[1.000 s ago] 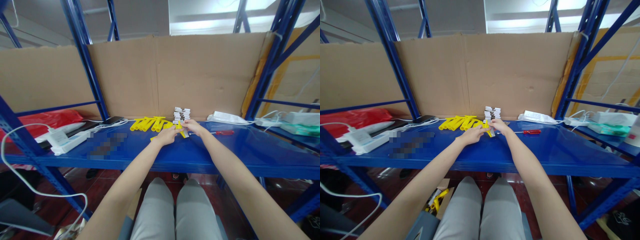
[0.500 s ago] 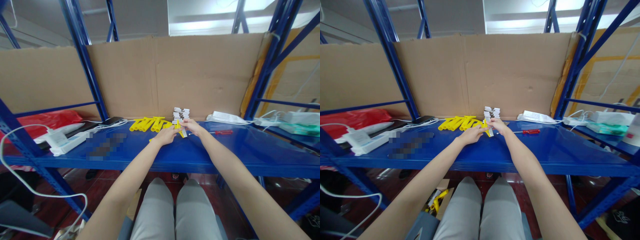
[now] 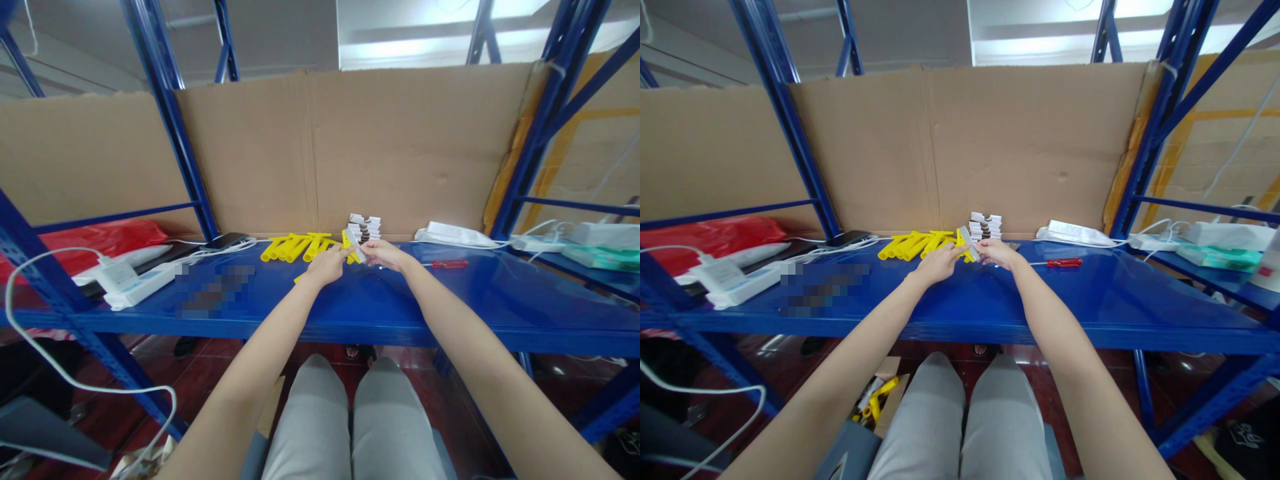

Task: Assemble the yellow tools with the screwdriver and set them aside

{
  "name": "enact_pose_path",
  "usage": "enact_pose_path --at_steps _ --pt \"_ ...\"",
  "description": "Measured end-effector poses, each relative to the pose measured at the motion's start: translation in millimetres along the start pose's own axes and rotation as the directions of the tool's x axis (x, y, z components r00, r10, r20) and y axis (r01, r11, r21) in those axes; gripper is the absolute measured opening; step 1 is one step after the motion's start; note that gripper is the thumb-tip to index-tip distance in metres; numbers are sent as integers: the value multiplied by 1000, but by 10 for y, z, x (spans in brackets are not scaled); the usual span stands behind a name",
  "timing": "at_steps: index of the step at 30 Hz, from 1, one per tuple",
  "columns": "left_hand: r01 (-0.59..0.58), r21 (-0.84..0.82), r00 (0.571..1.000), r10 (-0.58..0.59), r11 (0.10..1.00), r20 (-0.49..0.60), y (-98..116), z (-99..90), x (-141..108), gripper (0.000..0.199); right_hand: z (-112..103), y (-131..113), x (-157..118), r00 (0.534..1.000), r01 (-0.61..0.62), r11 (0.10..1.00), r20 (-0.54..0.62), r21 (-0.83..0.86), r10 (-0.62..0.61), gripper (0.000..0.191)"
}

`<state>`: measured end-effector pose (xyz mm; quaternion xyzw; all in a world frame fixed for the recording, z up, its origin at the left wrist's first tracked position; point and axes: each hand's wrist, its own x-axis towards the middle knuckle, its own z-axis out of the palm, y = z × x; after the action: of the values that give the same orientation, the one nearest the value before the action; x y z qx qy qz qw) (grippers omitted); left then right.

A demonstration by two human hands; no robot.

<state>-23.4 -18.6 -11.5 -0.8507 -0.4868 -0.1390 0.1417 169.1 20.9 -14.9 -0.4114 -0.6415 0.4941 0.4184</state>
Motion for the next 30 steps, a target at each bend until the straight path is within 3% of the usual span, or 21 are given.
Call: enact_pose_path --at_steps 4,16,30 --pt "26 -1 1000 -26 1000 -14 -21 18 6 57 -30 0 -18 1000 -15 997 20 -71 17 17" --pt "24 11 1000 -24 1000 19 15 6 -6 59 -23 48 56 991 121 952 -22 -281 -132 26" --pt "12 -3 1000 -12 1000 16 14 -13 -21 56 -36 -19 -25 993 113 946 51 -304 -102 16"
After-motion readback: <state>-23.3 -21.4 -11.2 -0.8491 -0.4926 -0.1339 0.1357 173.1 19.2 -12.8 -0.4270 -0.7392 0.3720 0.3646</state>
